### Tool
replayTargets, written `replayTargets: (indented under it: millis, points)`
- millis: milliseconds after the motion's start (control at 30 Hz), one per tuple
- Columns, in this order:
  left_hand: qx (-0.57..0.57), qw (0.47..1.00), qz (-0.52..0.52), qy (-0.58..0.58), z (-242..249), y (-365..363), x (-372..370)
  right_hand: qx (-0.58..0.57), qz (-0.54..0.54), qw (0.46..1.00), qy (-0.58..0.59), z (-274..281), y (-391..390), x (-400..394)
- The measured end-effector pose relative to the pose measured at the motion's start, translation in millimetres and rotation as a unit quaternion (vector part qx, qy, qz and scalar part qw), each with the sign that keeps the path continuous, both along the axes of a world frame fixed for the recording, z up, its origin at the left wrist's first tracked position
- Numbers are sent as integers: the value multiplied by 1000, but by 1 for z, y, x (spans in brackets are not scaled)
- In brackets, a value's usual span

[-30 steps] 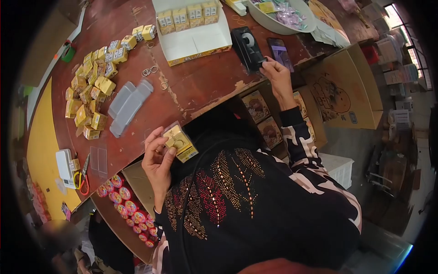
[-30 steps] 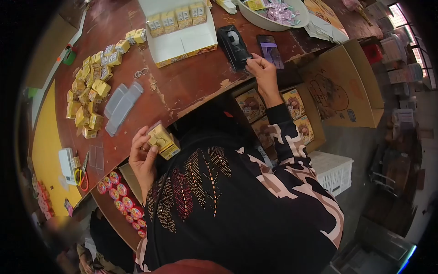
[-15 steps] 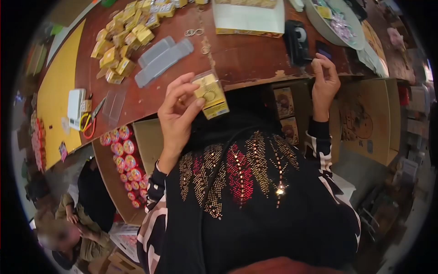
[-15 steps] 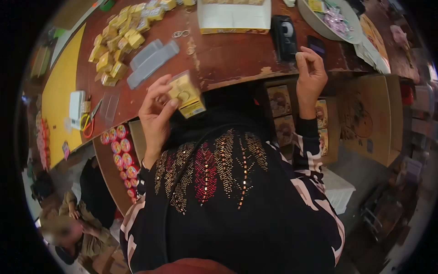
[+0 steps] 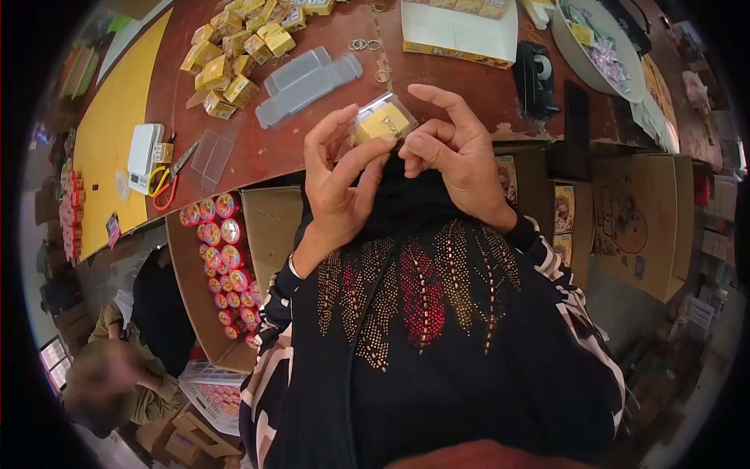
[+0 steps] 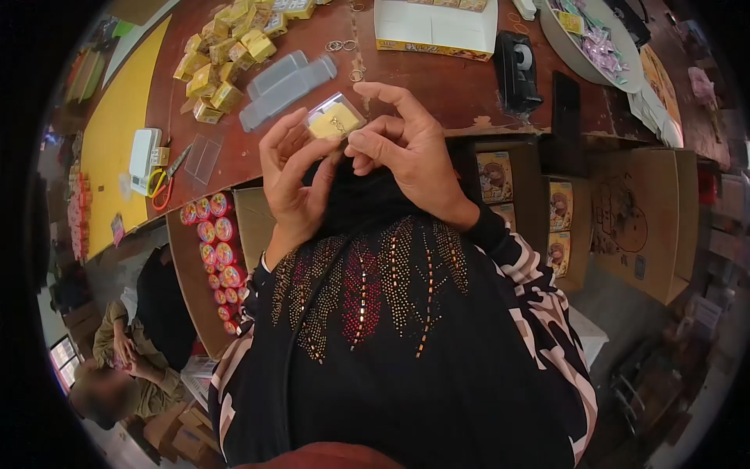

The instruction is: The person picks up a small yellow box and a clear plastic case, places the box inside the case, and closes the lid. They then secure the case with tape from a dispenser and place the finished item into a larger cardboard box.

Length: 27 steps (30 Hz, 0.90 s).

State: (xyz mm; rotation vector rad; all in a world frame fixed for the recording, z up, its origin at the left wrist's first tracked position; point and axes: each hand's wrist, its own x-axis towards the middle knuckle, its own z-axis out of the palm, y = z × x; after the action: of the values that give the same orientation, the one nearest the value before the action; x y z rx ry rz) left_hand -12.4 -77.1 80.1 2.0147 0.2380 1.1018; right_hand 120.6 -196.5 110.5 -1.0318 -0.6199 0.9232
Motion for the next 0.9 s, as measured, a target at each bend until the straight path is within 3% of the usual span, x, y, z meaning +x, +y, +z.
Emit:
replayTargets:
  millis: [267, 367, 433, 467, 533, 567, 633, 767, 833, 900]
  points:
    - [74, 997, 21, -7, -4, 2, -2, -59, 12, 998, -4, 0, 6, 0]
    - [62, 997, 37, -29, -1, 3, 0, -106, -15, 988, -113, -13, 9, 6]
    - [-48, 999, -18, 9, 6, 3, -3, -59, -142, 921, -357, -18, 14, 10]
    - [-47, 999, -17, 8, 4, 4, -4, -58, -143, 921, -357, -20, 17, 17]
    - [-133, 989, -59, 35, -1, 3, -5, 123, -155, 764, -614, -25, 21, 35]
    - [-133, 989, -61, 34, 0, 2, -4, 123, -156, 763, -615, -26, 23, 37]
    - [-241, 966, -95, -7, 3, 0, -1, 121, -49, 854, -504, -29, 25, 39]
    - [-291, 949, -117, -36, -3, 2, 2, 88, 24, 864, -494, -30, 25, 40]
    - [-354, 926, -115, -58, -7, 4, 3, -15, 67, 947, -313, -30, 18, 30]
    - [-406, 904, -116, -73, -8, 9, 4, -43, 90, 962, -254, -38, 11, 27]
